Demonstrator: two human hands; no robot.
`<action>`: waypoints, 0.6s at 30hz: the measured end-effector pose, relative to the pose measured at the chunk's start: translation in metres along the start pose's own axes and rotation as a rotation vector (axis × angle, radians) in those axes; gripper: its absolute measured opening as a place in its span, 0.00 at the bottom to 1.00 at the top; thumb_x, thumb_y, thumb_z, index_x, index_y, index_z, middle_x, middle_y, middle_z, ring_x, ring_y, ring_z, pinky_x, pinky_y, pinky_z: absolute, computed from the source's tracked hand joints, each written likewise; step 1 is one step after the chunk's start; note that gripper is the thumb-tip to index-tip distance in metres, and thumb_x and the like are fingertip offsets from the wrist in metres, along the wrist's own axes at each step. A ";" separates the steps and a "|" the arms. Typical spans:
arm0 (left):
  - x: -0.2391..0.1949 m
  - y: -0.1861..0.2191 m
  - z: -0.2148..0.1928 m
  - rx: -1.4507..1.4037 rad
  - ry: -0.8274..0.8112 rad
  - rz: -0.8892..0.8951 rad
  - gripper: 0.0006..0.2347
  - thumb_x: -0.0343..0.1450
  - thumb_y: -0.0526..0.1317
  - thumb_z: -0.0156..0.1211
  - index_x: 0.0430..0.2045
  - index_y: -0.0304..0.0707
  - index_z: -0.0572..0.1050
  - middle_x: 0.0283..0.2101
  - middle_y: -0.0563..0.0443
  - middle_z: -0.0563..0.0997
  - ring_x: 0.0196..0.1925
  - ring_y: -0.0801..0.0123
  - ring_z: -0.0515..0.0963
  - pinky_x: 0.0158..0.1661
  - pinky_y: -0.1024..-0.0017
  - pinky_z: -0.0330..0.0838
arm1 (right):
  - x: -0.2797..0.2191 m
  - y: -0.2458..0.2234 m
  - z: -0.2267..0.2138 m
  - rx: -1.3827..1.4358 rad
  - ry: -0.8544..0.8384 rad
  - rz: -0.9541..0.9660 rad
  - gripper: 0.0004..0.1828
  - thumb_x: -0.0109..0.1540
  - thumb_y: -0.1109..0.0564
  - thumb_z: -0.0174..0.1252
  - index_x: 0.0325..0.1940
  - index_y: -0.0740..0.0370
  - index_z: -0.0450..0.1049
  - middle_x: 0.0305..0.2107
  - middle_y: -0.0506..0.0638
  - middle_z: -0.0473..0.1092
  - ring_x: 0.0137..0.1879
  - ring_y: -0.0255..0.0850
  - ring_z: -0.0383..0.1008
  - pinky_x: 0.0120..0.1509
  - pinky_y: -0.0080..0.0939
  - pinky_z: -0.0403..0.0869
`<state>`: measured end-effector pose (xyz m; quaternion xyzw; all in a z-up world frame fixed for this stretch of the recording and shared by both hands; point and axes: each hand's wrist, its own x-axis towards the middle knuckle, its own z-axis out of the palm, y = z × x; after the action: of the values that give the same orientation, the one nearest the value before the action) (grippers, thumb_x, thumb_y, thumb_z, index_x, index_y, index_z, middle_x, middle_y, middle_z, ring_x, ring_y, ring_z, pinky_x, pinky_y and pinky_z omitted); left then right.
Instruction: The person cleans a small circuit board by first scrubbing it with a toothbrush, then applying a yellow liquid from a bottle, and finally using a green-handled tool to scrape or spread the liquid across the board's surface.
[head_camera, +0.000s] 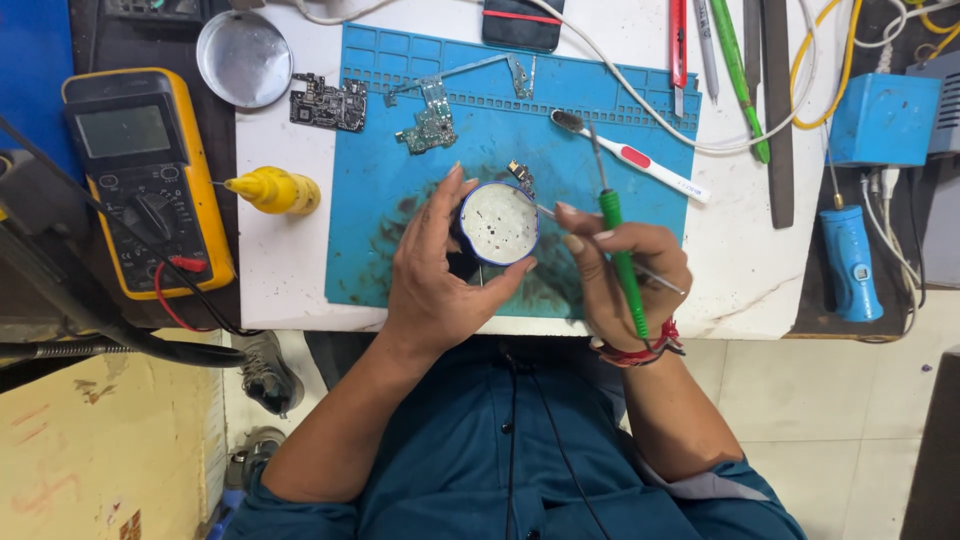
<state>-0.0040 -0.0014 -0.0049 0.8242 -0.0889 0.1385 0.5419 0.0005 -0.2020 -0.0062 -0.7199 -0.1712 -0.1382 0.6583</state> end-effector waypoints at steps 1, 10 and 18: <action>0.000 0.000 0.000 -0.009 0.005 -0.003 0.43 0.63 0.40 0.81 0.69 0.26 0.58 0.61 0.34 0.76 0.61 0.53 0.82 0.53 0.67 0.82 | 0.001 0.002 0.000 -0.008 -0.009 -0.014 0.14 0.69 0.74 0.58 0.53 0.63 0.65 0.49 0.65 0.76 0.59 0.49 0.79 0.67 0.49 0.79; 0.000 0.001 -0.002 -0.011 -0.002 0.010 0.43 0.62 0.40 0.81 0.68 0.25 0.58 0.60 0.34 0.77 0.60 0.54 0.82 0.54 0.67 0.81 | 0.007 0.011 -0.001 -0.108 -0.049 -0.119 0.11 0.66 0.73 0.61 0.47 0.65 0.69 0.45 0.63 0.77 0.58 0.49 0.81 0.65 0.51 0.79; 0.001 0.005 -0.007 -0.034 -0.030 0.016 0.42 0.60 0.40 0.80 0.69 0.28 0.59 0.59 0.39 0.79 0.60 0.56 0.82 0.58 0.66 0.79 | 0.005 0.018 -0.004 0.033 -0.025 -0.065 0.10 0.67 0.72 0.60 0.47 0.65 0.68 0.46 0.65 0.77 0.58 0.52 0.80 0.65 0.54 0.80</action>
<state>-0.0059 0.0034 0.0026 0.8162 -0.1063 0.1289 0.5531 0.0124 -0.2068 -0.0199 -0.7048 -0.2048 -0.1478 0.6629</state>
